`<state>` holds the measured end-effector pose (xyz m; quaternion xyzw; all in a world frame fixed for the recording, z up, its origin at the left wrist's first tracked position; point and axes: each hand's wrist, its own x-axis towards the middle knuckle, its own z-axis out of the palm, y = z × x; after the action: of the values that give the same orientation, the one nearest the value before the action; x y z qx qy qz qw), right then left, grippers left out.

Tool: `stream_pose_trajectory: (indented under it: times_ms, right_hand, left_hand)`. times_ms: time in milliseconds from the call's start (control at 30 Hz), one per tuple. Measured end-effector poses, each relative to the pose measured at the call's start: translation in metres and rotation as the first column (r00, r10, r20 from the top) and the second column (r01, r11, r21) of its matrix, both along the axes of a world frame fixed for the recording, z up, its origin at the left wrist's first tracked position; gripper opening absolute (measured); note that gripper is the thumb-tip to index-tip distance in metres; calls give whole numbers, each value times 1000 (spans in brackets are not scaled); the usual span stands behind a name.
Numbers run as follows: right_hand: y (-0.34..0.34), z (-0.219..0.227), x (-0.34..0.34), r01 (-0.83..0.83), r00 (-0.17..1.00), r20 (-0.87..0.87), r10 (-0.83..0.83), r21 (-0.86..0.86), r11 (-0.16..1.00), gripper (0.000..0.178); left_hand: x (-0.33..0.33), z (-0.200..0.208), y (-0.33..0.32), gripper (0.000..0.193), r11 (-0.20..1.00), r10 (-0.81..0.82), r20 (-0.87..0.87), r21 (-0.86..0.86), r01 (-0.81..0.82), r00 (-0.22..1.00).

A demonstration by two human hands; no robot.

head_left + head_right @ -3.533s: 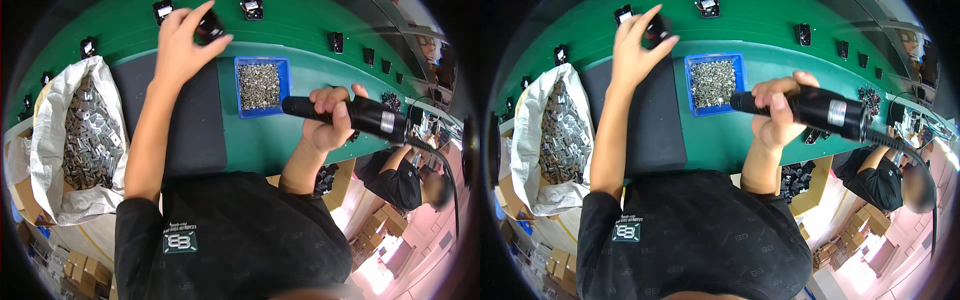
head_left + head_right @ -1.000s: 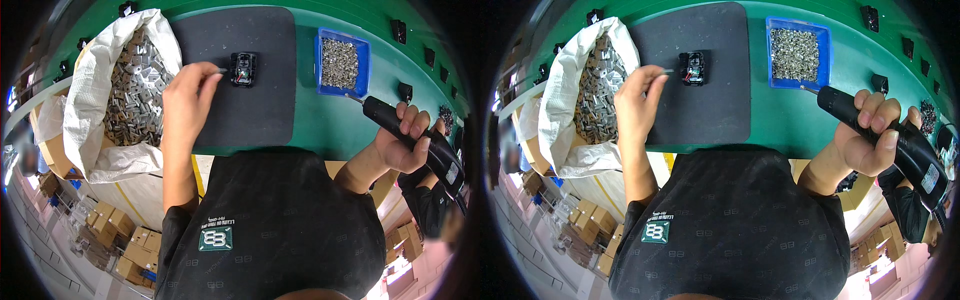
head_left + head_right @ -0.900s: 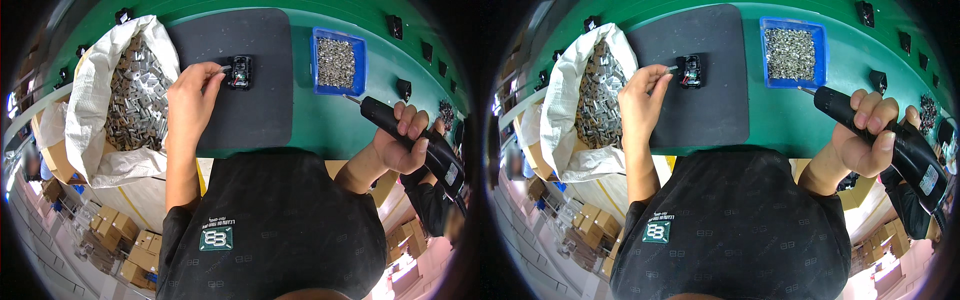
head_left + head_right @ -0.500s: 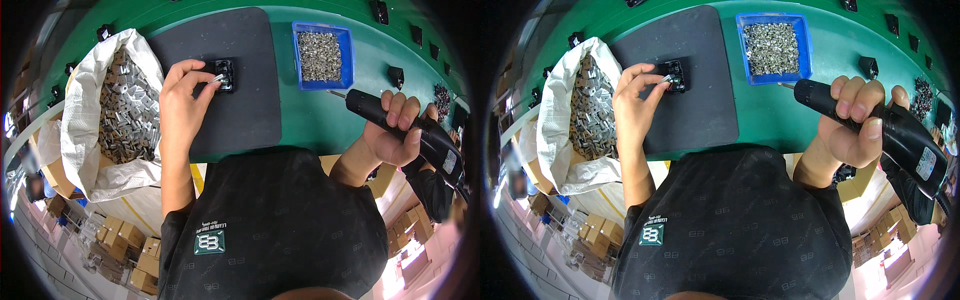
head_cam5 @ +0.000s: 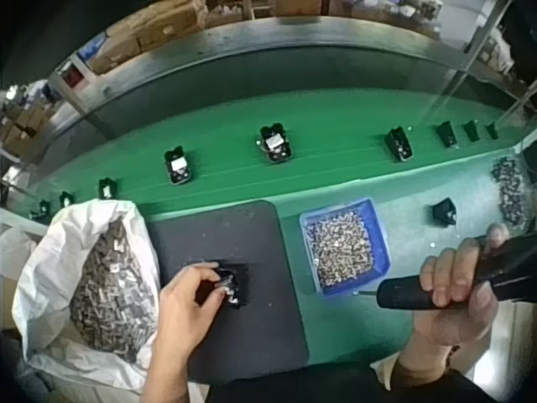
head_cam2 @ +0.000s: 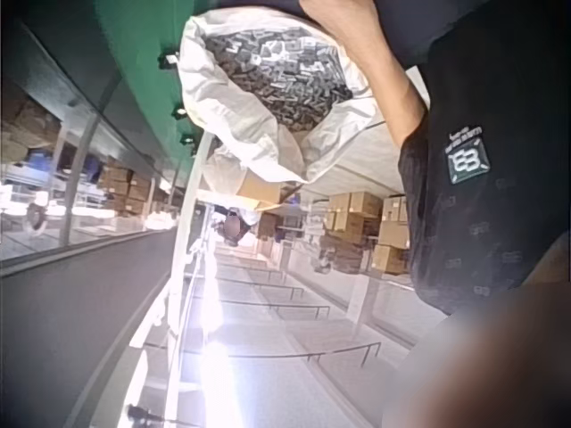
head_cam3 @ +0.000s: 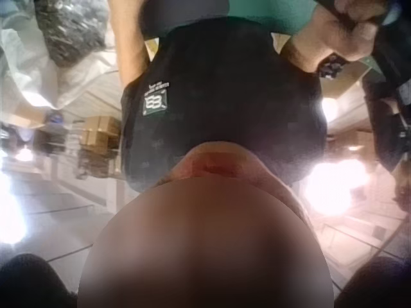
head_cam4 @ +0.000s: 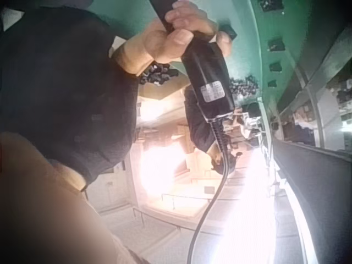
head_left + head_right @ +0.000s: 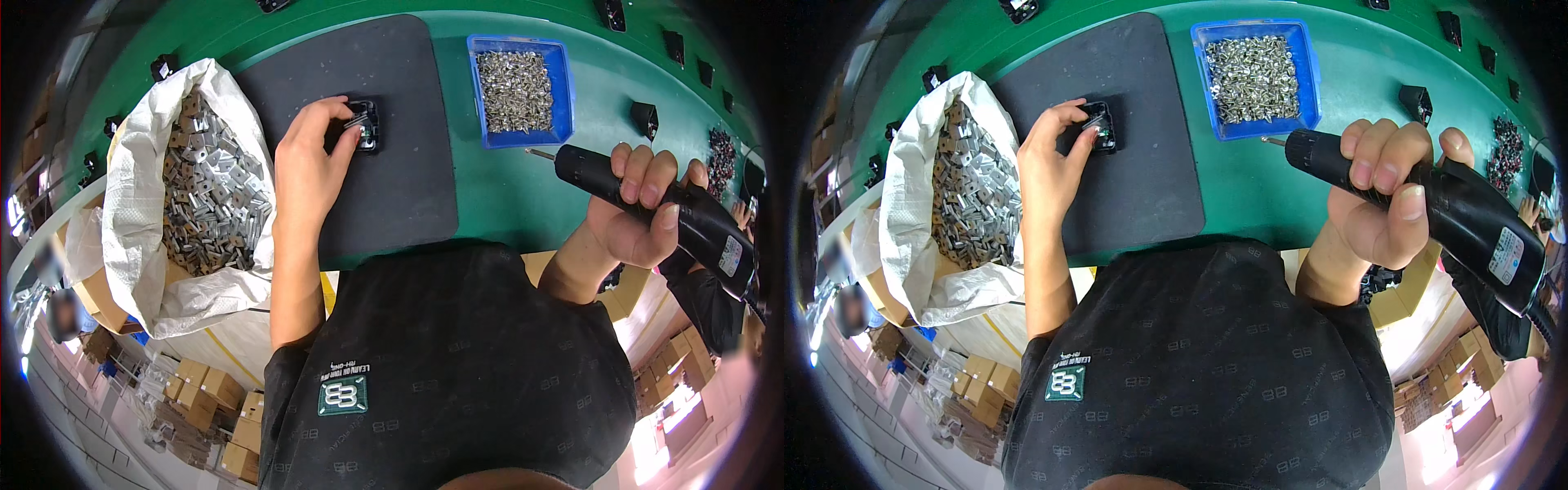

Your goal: The recorder is assembling small electronic components on a production line using an electric screwdriver.

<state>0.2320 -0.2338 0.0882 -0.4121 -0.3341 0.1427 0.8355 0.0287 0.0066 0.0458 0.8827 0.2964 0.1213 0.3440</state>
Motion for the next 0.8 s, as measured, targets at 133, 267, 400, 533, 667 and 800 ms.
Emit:
stream_pose_trajectory:
  times_ms: [133,267,400,533,667,800]
  right_hand:
    - [4,2,-4,9,1000,-9,-9,-14,1000,52]
    - [7,3,-5,-33,999,-12,33,16,999,53]
    - [8,7,-8,-50,999,-7,50,22,999,53]
    - [14,9,-12,-96,995,-26,96,-2,995,50]
    - [19,13,-15,-154,988,-33,154,-8,988,47]
    - [23,10,-19,-118,992,-39,120,36,992,53]
  left_hand:
    - [8,11,0,28,985,71,-81,-150,-83,994]
    - [6,7,6,26,996,-68,-62,-68,64,996]
    - [4,-3,2,28,998,-57,9,-35,57,998]
    - [-2,-5,1,28,998,-16,-34,-63,14,999]
    - [-1,-2,-1,25,995,-34,-13,-98,32,999]
    - [-1,-5,-1,27,991,-26,-7,-128,25,1000]
